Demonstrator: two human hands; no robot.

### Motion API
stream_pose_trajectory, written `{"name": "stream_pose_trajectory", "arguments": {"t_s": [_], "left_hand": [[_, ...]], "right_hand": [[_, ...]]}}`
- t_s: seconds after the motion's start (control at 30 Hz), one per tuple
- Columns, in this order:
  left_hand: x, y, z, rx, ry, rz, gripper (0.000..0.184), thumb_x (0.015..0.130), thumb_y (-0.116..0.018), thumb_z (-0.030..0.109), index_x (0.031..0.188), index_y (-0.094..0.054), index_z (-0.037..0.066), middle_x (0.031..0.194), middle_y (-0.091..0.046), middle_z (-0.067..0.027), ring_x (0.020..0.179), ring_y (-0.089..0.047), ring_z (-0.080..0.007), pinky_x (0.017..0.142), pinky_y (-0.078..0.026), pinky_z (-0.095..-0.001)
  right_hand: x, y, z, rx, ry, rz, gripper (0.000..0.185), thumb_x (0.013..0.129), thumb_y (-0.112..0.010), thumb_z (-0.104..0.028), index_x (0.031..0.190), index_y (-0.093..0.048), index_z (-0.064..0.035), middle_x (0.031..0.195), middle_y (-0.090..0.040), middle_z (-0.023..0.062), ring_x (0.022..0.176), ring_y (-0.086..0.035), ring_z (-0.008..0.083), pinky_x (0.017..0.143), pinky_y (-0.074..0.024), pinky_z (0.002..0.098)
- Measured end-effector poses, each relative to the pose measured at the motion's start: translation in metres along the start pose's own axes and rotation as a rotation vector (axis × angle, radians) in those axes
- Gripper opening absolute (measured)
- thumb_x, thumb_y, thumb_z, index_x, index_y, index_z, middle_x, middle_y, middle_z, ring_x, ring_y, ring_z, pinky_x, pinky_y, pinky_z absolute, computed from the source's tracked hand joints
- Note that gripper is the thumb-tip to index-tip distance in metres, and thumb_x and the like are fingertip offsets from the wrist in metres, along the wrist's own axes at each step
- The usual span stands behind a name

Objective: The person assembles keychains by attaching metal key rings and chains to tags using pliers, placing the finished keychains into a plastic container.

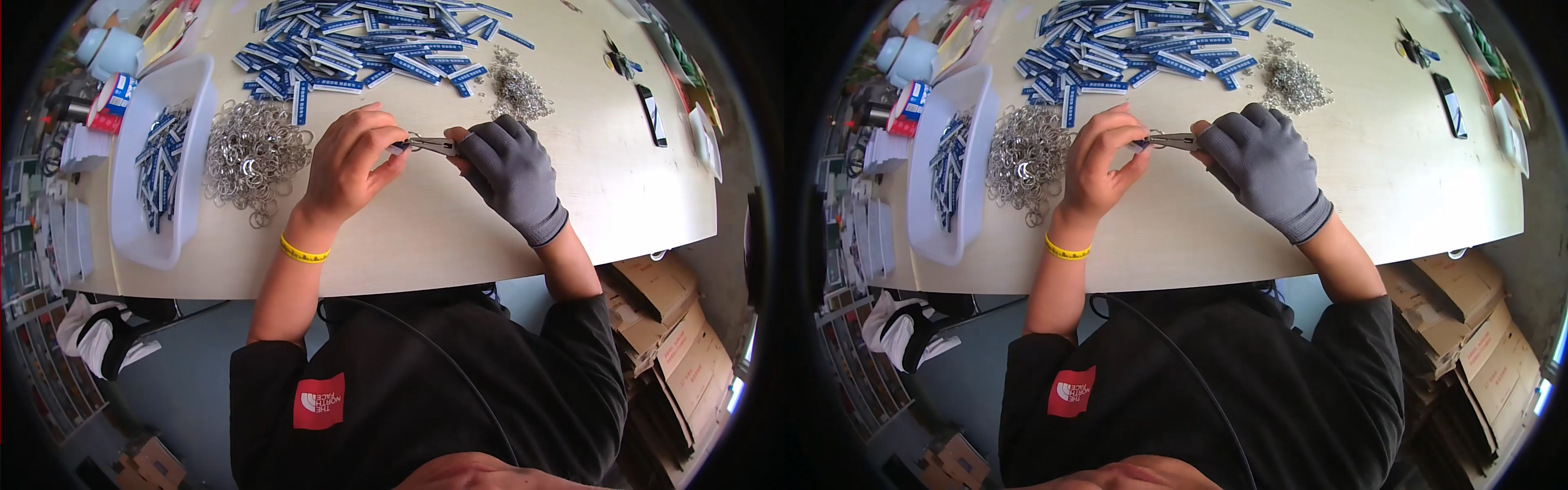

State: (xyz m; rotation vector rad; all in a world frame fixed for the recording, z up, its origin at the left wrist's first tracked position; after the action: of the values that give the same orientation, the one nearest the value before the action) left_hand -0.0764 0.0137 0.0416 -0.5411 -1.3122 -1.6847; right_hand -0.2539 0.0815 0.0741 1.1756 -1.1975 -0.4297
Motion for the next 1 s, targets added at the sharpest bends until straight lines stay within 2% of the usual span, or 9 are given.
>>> {"name": "stream_pose_trajectory", "arguments": {"t_s": [0.07, 0.17, 0.27, 0.63, 1.0], "left_hand": [[-0.0041, 0.0005, 0.0017, 0.048, 0.016, 0.002, 0.036, 0.071, -0.078, 0.002, 0.101, -0.059, 0.008, 0.096, -0.061, -0.0045, 0.08, -0.064, -0.0238, 0.071, -0.053, -0.0361], [-0.0048, 0.0011, 0.0014, 0.062, -0.002, 0.01, 0.036, 0.071, -0.078, 0.001, 0.1, -0.06, 0.008, 0.096, -0.061, -0.0052, 0.079, -0.063, -0.0238, 0.067, -0.052, -0.0341], [-0.002, 0.0036, 0.0044, 0.068, -0.055, -0.039, 0.035, 0.072, -0.079, -0.001, 0.101, -0.06, 0.005, 0.094, -0.063, -0.0094, 0.082, -0.066, -0.0268, 0.067, -0.055, -0.0347], [-0.0019, 0.0086, 0.0049, 0.123, -0.116, 0.022, 0.039, 0.07, -0.08, -0.002, 0.104, -0.061, 0.007, 0.096, -0.063, -0.0073, 0.086, -0.067, -0.0274, 0.071, -0.057, -0.0358], [-0.0004, 0.0087, 0.0089, 0.138, -0.157, 0.001, 0.036, 0.071, -0.08, -0.002, 0.102, -0.064, 0.006, 0.094, -0.063, -0.0065, 0.085, -0.067, -0.0278, 0.072, -0.057, -0.0366]], "right_hand": [[0.0021, 0.0017, -0.0011, -0.031, 0.008, 0.026, 0.021, 0.085, -0.071, -0.026, 0.102, -0.068, -0.014, 0.079, -0.059, 0.0003, 0.072, -0.056, 0.0194, 0.059, -0.0465, 0.0335], [0.0026, 0.0033, -0.0025, -0.025, 0.009, 0.038, 0.021, 0.085, -0.071, -0.026, 0.102, -0.068, -0.0143, 0.079, -0.058, 0.0, 0.072, -0.056, 0.0193, 0.058, -0.0464, 0.0334], [0.0016, 0.0032, -0.0014, -0.025, 0.011, 0.017, 0.022, 0.085, -0.071, -0.026, 0.104, -0.068, -0.0144, 0.08, -0.059, -0.0003, 0.072, -0.056, 0.0193, 0.058, -0.0464, 0.0335], [0.0026, 0.0057, -0.0016, 0.069, 0.006, 0.062, 0.026, 0.08, -0.075, -0.022, 0.103, -0.067, -0.0136, 0.081, -0.059, 0.0008, 0.072, -0.057, 0.0209, 0.059, -0.0468, 0.0341], [0.0008, 0.0032, -0.0017, 0.006, 0.02, 0.032, 0.022, 0.084, -0.073, -0.025, 0.101, -0.068, -0.0134, 0.084, -0.061, -0.0013, 0.073, -0.056, 0.0188, 0.058, -0.0477, 0.0327]]}}
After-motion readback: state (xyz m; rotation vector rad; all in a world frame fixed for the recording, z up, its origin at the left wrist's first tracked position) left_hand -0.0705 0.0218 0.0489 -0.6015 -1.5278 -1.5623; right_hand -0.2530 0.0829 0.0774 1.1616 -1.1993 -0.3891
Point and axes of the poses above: each hand's wrist, its own x-axis towards the middle knuckle, its own y-axis out of the back of the hand, z = x × y, the point moved 5 cm from there along x, towards the middle knuckle
